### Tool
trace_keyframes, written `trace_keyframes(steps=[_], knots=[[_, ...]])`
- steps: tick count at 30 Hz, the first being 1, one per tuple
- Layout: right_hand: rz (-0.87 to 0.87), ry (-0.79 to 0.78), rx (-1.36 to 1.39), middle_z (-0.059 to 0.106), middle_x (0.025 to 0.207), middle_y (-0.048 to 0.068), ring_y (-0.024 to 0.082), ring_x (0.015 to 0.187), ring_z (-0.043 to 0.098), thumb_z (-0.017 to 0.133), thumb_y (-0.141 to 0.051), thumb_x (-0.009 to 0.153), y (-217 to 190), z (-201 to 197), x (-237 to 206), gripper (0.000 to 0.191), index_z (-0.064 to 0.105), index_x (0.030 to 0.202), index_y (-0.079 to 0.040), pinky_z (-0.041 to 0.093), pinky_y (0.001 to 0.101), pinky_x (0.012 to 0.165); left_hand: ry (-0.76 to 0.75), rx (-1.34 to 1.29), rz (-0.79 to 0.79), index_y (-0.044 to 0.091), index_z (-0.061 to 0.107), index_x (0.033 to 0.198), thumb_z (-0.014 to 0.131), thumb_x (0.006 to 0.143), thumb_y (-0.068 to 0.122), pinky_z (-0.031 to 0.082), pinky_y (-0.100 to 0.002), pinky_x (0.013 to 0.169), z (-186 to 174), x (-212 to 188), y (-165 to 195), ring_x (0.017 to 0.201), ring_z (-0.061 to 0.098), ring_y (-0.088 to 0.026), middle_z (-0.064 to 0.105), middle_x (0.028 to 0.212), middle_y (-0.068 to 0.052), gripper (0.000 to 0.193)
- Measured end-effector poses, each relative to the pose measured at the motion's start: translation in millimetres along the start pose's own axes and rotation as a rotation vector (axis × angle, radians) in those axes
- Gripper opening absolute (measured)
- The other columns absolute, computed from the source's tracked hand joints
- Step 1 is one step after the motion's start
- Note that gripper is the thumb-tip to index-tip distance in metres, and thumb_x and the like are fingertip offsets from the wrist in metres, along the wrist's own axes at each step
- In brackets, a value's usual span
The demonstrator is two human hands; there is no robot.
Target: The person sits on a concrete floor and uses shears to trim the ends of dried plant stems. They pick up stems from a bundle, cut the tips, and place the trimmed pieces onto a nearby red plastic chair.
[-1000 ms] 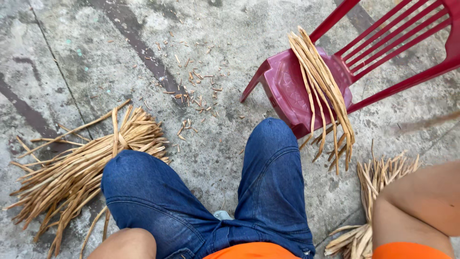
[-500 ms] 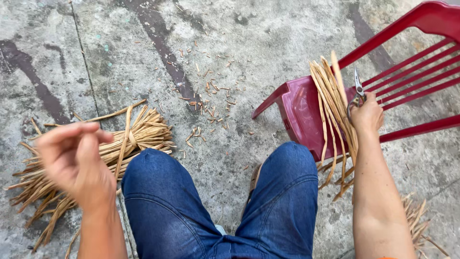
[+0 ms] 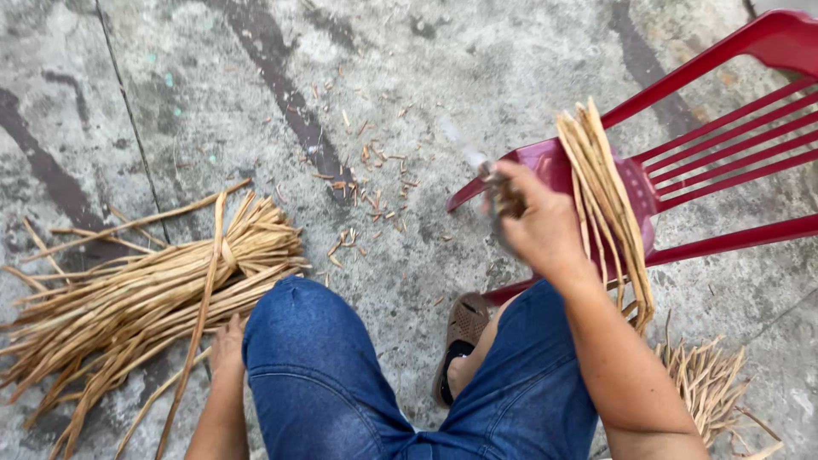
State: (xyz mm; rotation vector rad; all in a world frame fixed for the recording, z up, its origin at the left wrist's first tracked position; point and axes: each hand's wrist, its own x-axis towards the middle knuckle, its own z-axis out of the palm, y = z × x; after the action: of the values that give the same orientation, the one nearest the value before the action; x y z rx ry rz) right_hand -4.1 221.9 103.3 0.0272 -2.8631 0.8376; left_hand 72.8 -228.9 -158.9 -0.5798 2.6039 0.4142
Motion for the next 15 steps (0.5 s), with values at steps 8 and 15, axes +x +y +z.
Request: trace_keyframes(steps=[8, 15], knots=[[-0.076, -0.31, 0.344, 0.081, 0.095, 0.003, 0.006, 0.086, 0.075, 0.083, -0.013, 0.083, -55.7, 51.0, -16.8, 0.052, 0.063, 0.132, -0.012, 0.059, 0.0246, 0.075, 0.134, 0.151, -0.004, 0.025, 0.051, 0.145, 0.045, 0.106, 0.027, 0.05, -0.057, 0.097, 21.3, 25.4, -10.7, 0.128, 0.055, -0.039, 0.052, 0.143, -0.017, 0.039], [0.135, -0.375, 0.427, 0.081, 0.087, 0.002, 0.006, 0.075, 0.068, 0.082, -0.013, 0.084, -42.8, 60.6, -4.7, 0.053, 0.062, 0.134, -0.013, 0.055, 0.0242, 0.067, 0.058, 0.316, 0.0, 0.019, 0.065, 0.123, 0.053, 0.099, 0.038, 0.051, -0.052, 0.096, 24.3, 44.1, -3.9, 0.126, 0.057, -0.032, 0.058, 0.13, -0.011, 0.033]])
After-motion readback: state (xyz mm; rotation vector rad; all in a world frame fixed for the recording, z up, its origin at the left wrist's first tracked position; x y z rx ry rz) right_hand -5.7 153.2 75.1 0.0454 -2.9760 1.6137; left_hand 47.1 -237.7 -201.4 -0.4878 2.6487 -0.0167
